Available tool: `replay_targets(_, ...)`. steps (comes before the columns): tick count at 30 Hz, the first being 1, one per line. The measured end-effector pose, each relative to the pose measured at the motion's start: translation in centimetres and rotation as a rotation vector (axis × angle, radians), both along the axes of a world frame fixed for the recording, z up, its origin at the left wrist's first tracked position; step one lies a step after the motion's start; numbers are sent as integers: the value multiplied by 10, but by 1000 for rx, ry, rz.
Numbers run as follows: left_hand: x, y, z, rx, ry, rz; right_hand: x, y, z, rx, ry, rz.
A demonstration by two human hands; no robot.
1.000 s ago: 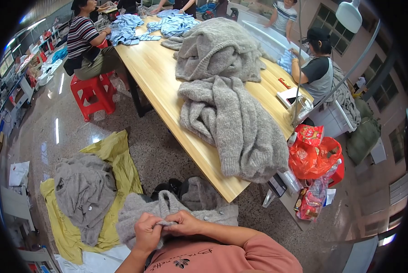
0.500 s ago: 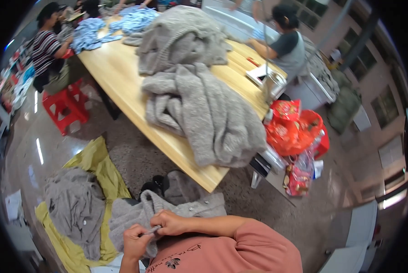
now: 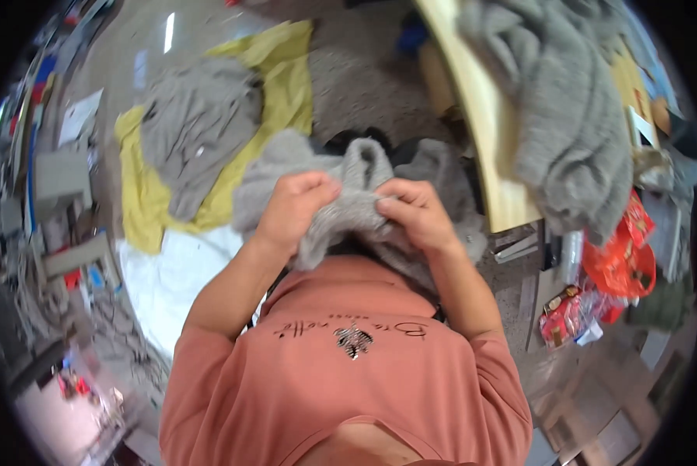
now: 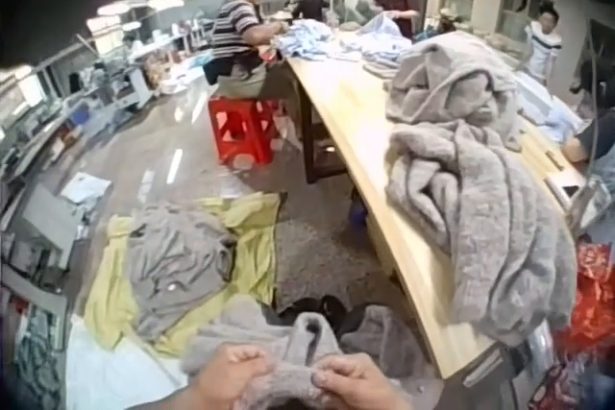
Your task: Inspecting gray fuzzy sweaters for defects and picking off loose threads or lint.
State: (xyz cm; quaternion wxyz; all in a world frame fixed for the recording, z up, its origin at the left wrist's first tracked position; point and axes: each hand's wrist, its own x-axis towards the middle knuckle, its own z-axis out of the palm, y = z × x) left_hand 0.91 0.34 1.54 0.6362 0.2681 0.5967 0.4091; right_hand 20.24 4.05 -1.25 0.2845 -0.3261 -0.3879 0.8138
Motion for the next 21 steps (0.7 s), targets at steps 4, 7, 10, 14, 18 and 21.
replay_targets(4, -17, -2, 4, -6, -154, -169, 2, 4, -12, -68, 94, -54)
replay_targets(7, -25, -10, 2, 52, -4, -388, 1, 3, -24, -77, 103, -91)
replay_targets(10, -37, -13, -4, 134, 98, -402, 4, 0, -25, -82, 82, -158)
replay_targets(14, -33, -14, -13, 131, -93, -155, -1, -5, -14, 154, -365, -70)
replay_targets(18, -7, -21, -11, 104, -147, -82, -22, -8, -12, 1064, -487, 18)
replay_targets(21, -3, -26, -11, 201, -120, -167, -27, -14, -13, 547, -359, 204)
